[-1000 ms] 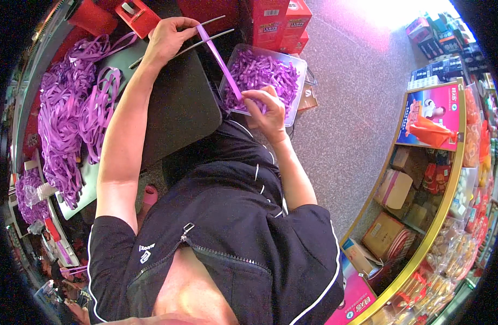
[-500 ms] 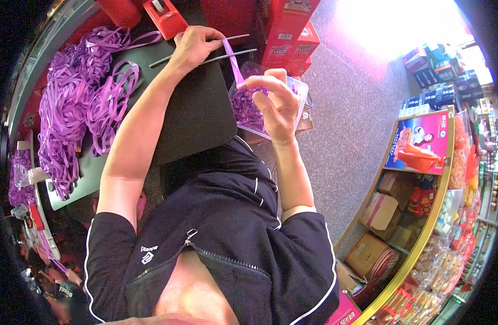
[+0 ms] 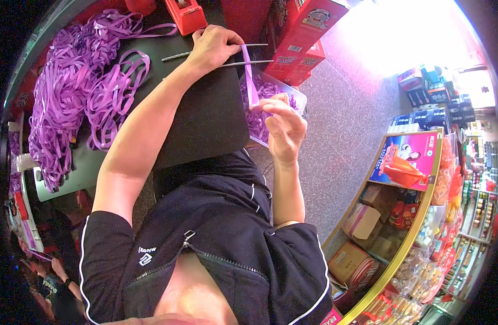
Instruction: Wrapping purple ribbons around two metal rods to create bundles or loops for packaging.
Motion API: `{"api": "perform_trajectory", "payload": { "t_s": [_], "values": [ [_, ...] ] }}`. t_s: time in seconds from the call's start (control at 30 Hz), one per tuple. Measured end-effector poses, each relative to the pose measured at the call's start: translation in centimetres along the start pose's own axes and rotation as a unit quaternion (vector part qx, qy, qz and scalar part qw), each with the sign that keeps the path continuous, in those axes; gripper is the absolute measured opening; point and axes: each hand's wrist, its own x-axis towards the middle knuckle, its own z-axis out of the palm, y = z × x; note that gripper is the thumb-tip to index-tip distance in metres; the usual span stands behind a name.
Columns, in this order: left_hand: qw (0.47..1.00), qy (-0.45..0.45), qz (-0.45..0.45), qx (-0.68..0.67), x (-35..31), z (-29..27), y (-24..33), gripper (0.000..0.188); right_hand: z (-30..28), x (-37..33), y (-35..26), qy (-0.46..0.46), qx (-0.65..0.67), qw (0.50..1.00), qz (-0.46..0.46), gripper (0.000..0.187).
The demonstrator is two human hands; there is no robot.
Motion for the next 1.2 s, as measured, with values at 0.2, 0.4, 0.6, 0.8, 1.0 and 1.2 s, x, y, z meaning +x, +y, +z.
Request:
{"api": "perform_trajectory", "payload": {
  "t_s": [0.2, 0.4, 0.6, 0.8, 1.0, 1.2],
  "values": [
    [1.000, 0.020, 0.003, 0.006, 0.0, 0.1, -0.1, 0.012, 0.3, 7.6, -0.4, -0.080, 0.012, 0.993, -0.083, 0.025],
    [1.000, 0.009, -0.008, 0.023, 0.0, -0.5, 0.4, 0.017, -0.5, 18.1, 3.6, -0.130, -0.017, 0.990, 0.052, 0.040],
    [0.998, 0.060, -0.002, 0.019, -0.1, -0.2, 0.7, 0.014, -3.8, 20.8, 11.2, -0.160, -0.018, 0.973, 0.167, 0.045],
    [0.996, 0.081, -0.003, 0.023, -0.4, 0.0, 0.5, 0.013, -5.2, 18.6, 14.5, -0.147, 0.001, 0.959, 0.243, 0.052],
    [0.994, 0.111, -0.012, -0.015, -0.4, -0.1, 0.6, 0.012, -4.6, 16.6, 14.5, -0.138, 0.004, 0.948, 0.287, 0.052],
    [0.996, 0.086, 0.027, 0.030, -0.2, 0.2, 0.6, 0.014, -7.1, 12.6, 16.5, -0.135, -0.133, 0.939, 0.288, 0.046]
  ]
}}
